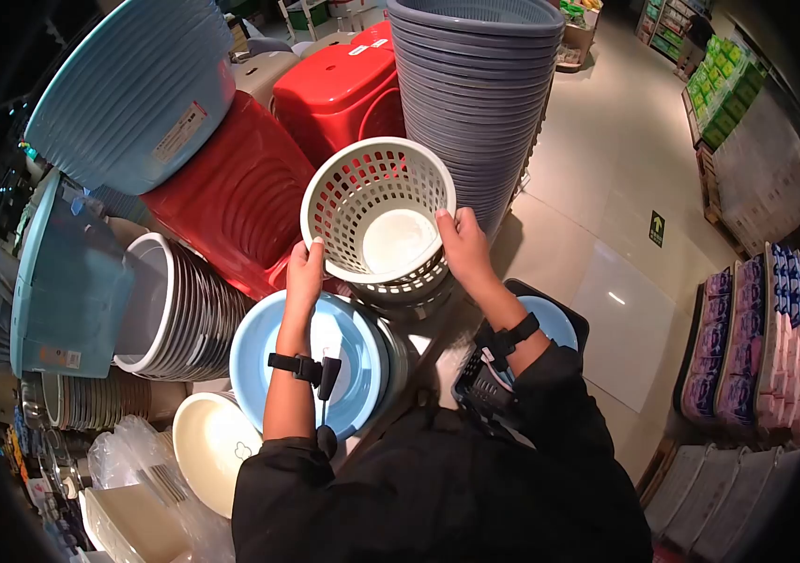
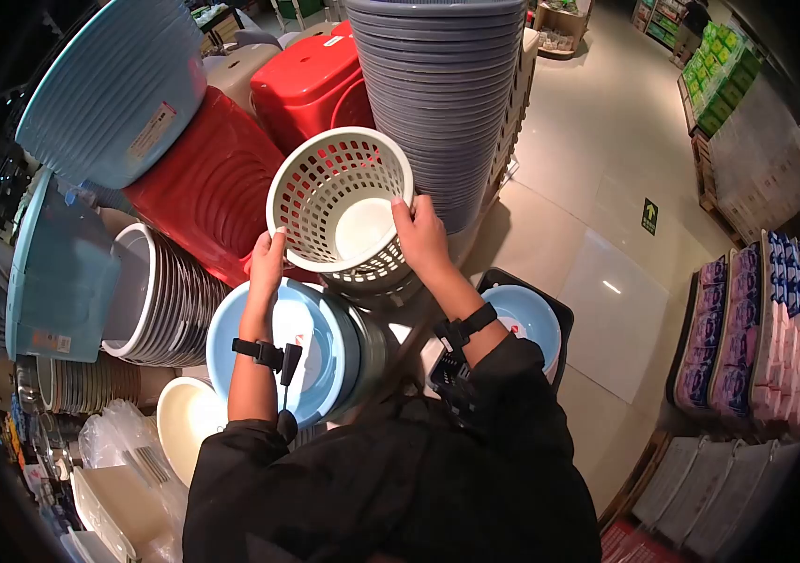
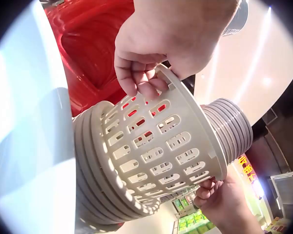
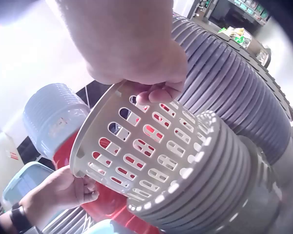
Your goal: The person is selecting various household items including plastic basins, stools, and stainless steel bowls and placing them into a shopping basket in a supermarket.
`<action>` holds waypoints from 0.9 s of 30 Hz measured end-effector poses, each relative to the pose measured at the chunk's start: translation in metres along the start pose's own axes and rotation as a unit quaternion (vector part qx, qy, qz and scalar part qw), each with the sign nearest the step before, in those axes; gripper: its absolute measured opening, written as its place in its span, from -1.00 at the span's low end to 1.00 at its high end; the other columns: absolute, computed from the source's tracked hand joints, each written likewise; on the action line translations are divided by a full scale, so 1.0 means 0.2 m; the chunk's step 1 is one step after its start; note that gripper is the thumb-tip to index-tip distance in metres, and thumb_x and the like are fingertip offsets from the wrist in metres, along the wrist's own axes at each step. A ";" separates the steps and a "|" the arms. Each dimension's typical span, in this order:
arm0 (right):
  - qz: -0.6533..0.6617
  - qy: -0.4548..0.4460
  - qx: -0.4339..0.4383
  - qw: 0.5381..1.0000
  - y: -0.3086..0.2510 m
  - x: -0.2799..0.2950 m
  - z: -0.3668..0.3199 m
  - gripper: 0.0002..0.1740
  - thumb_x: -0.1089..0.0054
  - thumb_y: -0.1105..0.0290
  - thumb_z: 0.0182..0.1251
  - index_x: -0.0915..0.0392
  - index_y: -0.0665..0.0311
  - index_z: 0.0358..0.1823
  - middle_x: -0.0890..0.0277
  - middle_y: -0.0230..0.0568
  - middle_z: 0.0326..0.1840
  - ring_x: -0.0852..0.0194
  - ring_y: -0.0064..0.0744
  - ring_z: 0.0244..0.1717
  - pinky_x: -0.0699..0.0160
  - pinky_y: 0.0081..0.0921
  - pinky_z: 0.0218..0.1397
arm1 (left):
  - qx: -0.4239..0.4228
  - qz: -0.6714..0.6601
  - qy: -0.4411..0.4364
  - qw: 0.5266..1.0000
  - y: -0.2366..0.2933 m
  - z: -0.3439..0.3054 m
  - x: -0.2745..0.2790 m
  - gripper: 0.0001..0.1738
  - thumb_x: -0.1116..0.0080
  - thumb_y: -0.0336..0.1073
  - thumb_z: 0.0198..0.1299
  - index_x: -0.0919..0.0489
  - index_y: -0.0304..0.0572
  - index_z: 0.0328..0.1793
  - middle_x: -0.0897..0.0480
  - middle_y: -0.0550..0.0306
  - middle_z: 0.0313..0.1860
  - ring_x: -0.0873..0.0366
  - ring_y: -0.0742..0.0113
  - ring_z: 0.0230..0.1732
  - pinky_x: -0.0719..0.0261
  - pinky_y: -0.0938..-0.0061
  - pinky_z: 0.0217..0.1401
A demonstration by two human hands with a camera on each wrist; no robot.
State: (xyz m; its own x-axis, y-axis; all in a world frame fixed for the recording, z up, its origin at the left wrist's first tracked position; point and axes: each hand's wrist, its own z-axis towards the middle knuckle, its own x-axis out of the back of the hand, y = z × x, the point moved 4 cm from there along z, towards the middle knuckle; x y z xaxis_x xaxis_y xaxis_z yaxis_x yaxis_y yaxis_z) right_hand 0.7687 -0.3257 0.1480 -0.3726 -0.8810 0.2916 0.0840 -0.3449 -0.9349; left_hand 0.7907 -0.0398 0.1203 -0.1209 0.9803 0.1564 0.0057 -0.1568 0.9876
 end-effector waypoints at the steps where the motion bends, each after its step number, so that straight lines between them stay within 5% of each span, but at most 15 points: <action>1: -0.001 0.003 -0.001 1.000 0.04 0.00 0.00 -0.53 -0.05 0.03 0.42 -0.32 0.37 -0.36 -0.43 0.03 -0.59 -0.44 0.11 -0.50 -0.40 -0.11 -0.33 | -0.003 0.041 -0.014 0.999 -0.07 0.04 0.00 -0.59 0.02 -0.07 0.43 -0.53 -0.34 -0.01 -0.60 0.23 -0.36 -0.46 0.55 -0.43 -0.44 0.60 -0.32; 4: -0.064 -0.032 -0.053 0.996 0.15 -0.01 0.00 -0.51 -0.05 0.00 0.40 -0.36 0.39 -0.33 -0.52 0.12 -0.42 -0.52 0.18 -0.31 -0.44 -0.05 -0.19 | 0.003 0.180 0.005 0.984 -0.22 0.10 -0.01 -0.51 0.01 0.02 0.34 -0.59 -0.22 0.12 -0.65 -0.21 -0.05 -0.60 -0.06 -0.02 -0.48 0.20 0.13; 6: -0.203 -0.054 -0.040 0.977 0.19 0.00 -0.01 -0.52 -0.06 0.01 0.37 -0.40 0.38 -0.31 -0.52 0.22 -0.04 -0.48 0.17 0.01 -0.43 -0.04 0.01 | -0.007 0.261 -0.036 0.965 -0.23 0.11 -0.04 -0.54 0.03 -0.03 0.33 -0.59 -0.25 0.10 -0.62 -0.27 0.05 -0.56 -0.12 0.06 -0.45 0.16 0.19; 7: -0.203 -0.054 -0.040 0.977 0.19 0.01 -0.02 -0.52 -0.06 0.01 0.37 -0.40 0.38 -0.31 -0.52 0.22 -0.04 -0.48 0.17 0.01 -0.43 -0.04 0.01 | -0.004 0.258 -0.048 0.965 -0.22 0.10 -0.06 -0.54 0.03 -0.04 0.32 -0.58 -0.25 0.12 -0.61 -0.28 0.07 -0.56 -0.14 0.08 -0.45 0.15 0.20; 9: -0.229 -0.081 -0.096 0.965 0.23 -0.01 -0.03 -0.49 -0.06 0.01 0.36 -0.45 0.40 -0.06 -0.30 0.27 0.30 -0.28 0.20 0.28 -0.33 -0.05 0.24 | 0.019 0.234 -0.060 0.970 -0.34 0.15 -0.08 -0.52 0.04 -0.05 0.32 -0.54 -0.25 0.17 -0.60 -0.29 0.09 -0.55 -0.16 0.12 -0.44 0.15 0.22; 10: -0.229 -0.080 -0.099 0.965 0.30 -0.03 -0.03 -0.49 -0.06 0.01 0.36 -0.45 0.40 -0.06 -0.30 0.27 0.30 -0.28 0.20 0.28 -0.33 -0.05 0.24 | 0.041 0.211 -0.073 0.974 -0.41 0.18 -0.09 -0.50 0.04 -0.06 0.32 -0.50 -0.25 0.23 -0.59 -0.31 0.11 -0.54 -0.17 0.16 -0.43 0.15 0.24; 12: -0.100 -0.036 -0.092 0.990 0.48 -0.11 0.00 -0.27 -0.02 -0.01 0.39 -0.20 0.41 0.38 -0.13 0.31 0.44 -0.13 0.21 0.43 -0.18 -0.15 0.42 | 0.065 0.194 -0.074 0.976 -0.54 0.22 -0.10 -0.48 0.05 -0.06 0.32 -0.44 -0.25 0.28 -0.58 -0.32 0.13 -0.52 -0.19 0.19 -0.42 0.14 0.26; 13: -0.101 -0.034 -0.095 0.990 0.53 -0.14 0.00 -0.27 -0.02 -0.01 0.39 -0.20 0.41 0.38 -0.13 0.31 0.44 -0.13 0.21 0.43 -0.18 -0.15 0.42 | 0.090 0.176 -0.073 0.978 -0.56 0.22 -0.11 -0.45 0.06 -0.07 0.33 -0.38 -0.26 0.33 -0.57 -0.33 0.15 -0.50 -0.21 0.22 -0.41 0.14 0.28; 16: 0.071 -0.105 -0.168 0.978 0.55 -0.21 -0.02 -0.03 0.06 -0.05 0.43 0.33 0.40 0.57 0.14 0.32 0.58 0.09 0.10 0.57 0.04 -0.32 0.54 | 0.088 0.214 -0.073 0.970 -0.54 0.22 -0.10 -0.44 0.07 -0.10 0.33 -0.31 -0.26 0.37 -0.56 -0.35 0.16 -0.49 -0.24 0.24 -0.40 0.11 0.29; 19: 0.144 -0.104 -0.188 0.966 0.48 -0.19 -0.04 -0.02 0.07 -0.08 0.44 0.34 0.40 0.57 0.13 0.28 0.58 0.10 0.07 0.58 0.08 -0.35 0.55 | 0.076 0.231 -0.068 0.968 -0.51 0.21 -0.11 -0.42 0.06 -0.12 0.32 -0.27 -0.34 0.37 -0.54 -0.42 0.16 -0.48 -0.28 0.23 -0.39 0.09 0.29; 22: 0.132 -0.109 -0.185 0.968 0.55 -0.12 -0.12 -0.06 0.15 -0.12 0.48 0.28 0.39 0.58 0.12 0.21 0.60 0.16 -0.02 0.60 0.13 -0.38 0.56 | 0.021 0.252 -0.049 0.966 -0.29 0.09 -0.14 -0.30 -0.04 -0.14 0.29 -0.18 -0.51 0.41 -0.38 -0.43 0.32 -0.36 -0.28 0.33 -0.34 0.14 0.35; 23: 0.127 -0.119 -0.171 0.970 0.57 -0.07 -0.15 -0.08 0.17 -0.13 0.49 0.24 0.40 0.57 0.11 0.18 0.60 0.16 -0.04 0.61 0.13 -0.38 0.56 | -0.103 0.353 0.022 0.930 -0.23 0.02 -0.17 -0.25 -0.07 -0.15 0.30 -0.12 -0.53 0.45 -0.26 -0.39 0.42 -0.23 -0.24 0.43 -0.23 0.16 0.44; 27: 0.103 -0.045 -0.178 0.978 0.73 0.29 -0.43 -0.19 0.19 -0.07 0.53 0.04 0.43 0.53 -0.03 0.15 0.55 0.04 -0.12 0.58 0.05 -0.41 0.54 | -0.227 0.206 -0.057 0.950 0.19 -0.32 -0.43 -0.32 -0.11 -0.26 0.31 -0.19 -0.41 0.47 -0.27 -0.32 0.41 -0.22 -0.15 0.45 -0.16 0.16 0.48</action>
State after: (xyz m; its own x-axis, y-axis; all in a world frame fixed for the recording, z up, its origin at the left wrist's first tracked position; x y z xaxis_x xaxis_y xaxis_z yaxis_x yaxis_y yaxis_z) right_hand 0.6811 -0.3990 0.0107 -0.2974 -0.9504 0.0911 -0.1846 -0.0364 -0.9821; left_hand 0.7377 -0.1377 0.1441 -0.0932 0.8271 0.5543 -0.4021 -0.5406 0.7390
